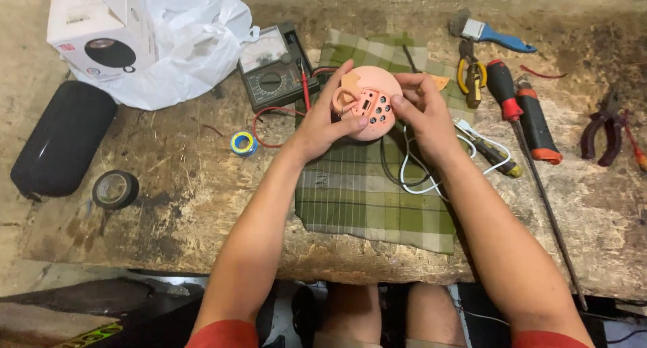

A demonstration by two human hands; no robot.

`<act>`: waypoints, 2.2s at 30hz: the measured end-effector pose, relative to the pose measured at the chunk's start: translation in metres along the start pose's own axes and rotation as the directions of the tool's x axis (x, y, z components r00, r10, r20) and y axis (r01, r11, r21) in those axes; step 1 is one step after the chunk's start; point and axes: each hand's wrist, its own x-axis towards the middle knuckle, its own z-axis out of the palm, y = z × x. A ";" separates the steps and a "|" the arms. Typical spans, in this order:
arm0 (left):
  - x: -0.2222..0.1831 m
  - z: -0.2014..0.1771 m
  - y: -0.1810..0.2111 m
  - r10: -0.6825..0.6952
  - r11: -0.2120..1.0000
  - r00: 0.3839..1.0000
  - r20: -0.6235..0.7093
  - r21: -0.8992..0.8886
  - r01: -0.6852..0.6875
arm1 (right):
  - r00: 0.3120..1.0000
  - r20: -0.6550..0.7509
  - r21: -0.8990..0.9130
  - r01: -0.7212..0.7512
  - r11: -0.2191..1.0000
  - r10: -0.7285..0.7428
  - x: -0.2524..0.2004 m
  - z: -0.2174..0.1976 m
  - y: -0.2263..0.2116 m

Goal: Reassembling a small portable speaker by fitting internal components and securing the housing with screws.

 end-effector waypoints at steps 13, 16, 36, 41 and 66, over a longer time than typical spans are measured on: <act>-0.001 -0.004 0.005 0.045 0.987 0.997 0.062 -0.158 -0.035 | 0.999 -0.025 0.042 -0.029 0.999 0.030 -0.003 0.013 -0.014; -0.002 -0.003 0.018 -0.044 0.985 0.997 0.067 -0.162 0.055 | 0.996 -0.049 0.006 -0.079 0.997 0.079 -0.005 0.017 -0.019; -0.006 0.025 0.035 0.113 0.981 0.968 -0.224 0.180 -0.073 | 0.993 -0.076 0.295 -0.066 0.953 0.092 -0.001 -0.003 0.019; -0.006 0.029 0.032 0.012 0.989 0.930 -0.366 0.144 0.044 | 0.999 -0.039 0.193 -0.002 0.981 0.010 -0.004 0.016 -0.008; -0.005 0.021 0.018 0.370 0.908 0.885 -0.282 0.311 -0.280 | 0.904 0.138 -0.105 0.419 0.902 -0.404 -0.005 0.023 -0.020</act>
